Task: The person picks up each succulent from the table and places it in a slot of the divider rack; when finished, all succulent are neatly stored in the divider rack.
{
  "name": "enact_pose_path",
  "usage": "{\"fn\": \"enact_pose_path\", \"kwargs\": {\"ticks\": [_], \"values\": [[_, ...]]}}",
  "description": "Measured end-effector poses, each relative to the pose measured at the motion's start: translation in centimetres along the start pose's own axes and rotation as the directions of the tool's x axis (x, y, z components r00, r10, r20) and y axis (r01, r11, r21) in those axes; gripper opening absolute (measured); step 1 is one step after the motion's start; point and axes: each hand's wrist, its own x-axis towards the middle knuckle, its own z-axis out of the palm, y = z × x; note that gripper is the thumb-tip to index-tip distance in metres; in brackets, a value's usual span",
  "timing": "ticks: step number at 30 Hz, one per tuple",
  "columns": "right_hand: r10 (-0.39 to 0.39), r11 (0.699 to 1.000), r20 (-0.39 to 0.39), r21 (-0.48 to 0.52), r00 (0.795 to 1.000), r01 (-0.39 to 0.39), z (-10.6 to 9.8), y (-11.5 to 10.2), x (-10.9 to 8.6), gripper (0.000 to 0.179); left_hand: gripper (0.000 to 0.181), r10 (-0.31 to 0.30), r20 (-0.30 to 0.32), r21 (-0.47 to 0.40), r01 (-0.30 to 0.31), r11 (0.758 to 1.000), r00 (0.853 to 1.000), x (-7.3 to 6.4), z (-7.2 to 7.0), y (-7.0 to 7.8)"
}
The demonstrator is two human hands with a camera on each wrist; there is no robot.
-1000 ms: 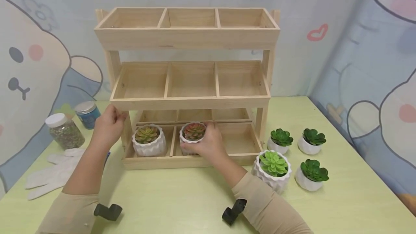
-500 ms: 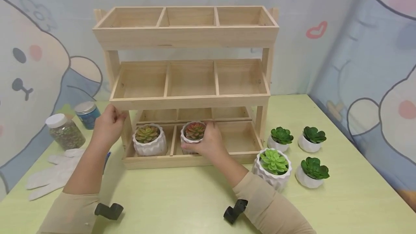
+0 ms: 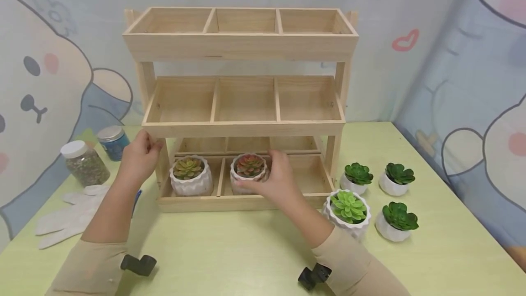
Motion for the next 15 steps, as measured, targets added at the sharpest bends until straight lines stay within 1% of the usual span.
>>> {"fn": "enact_pose_path", "kwargs": {"ticks": [5,10,15], "values": [[-0.007,1.0,-0.003,-0.024,1.0,0.007,-1.8,-0.6,-1.5,0.104,0.029,-0.006,0.017,-0.003,0.006,1.0,1.0,0.1,-0.1,0.2],[-0.019,0.999,-0.009,-0.028,1.0,0.018,-3.8,-0.6,-3.3,0.099,0.027,0.007,0.005,0.004,-0.007,1.0,1.0,0.1,0.0,0.1],[-0.108,0.994,-0.019,0.003,0.994,0.108,-5.6,0.2,-4.7,0.088,0.021,0.028,-0.013,0.013,-0.028,1.0,1.0,-0.1,0.0,-0.1]]}}
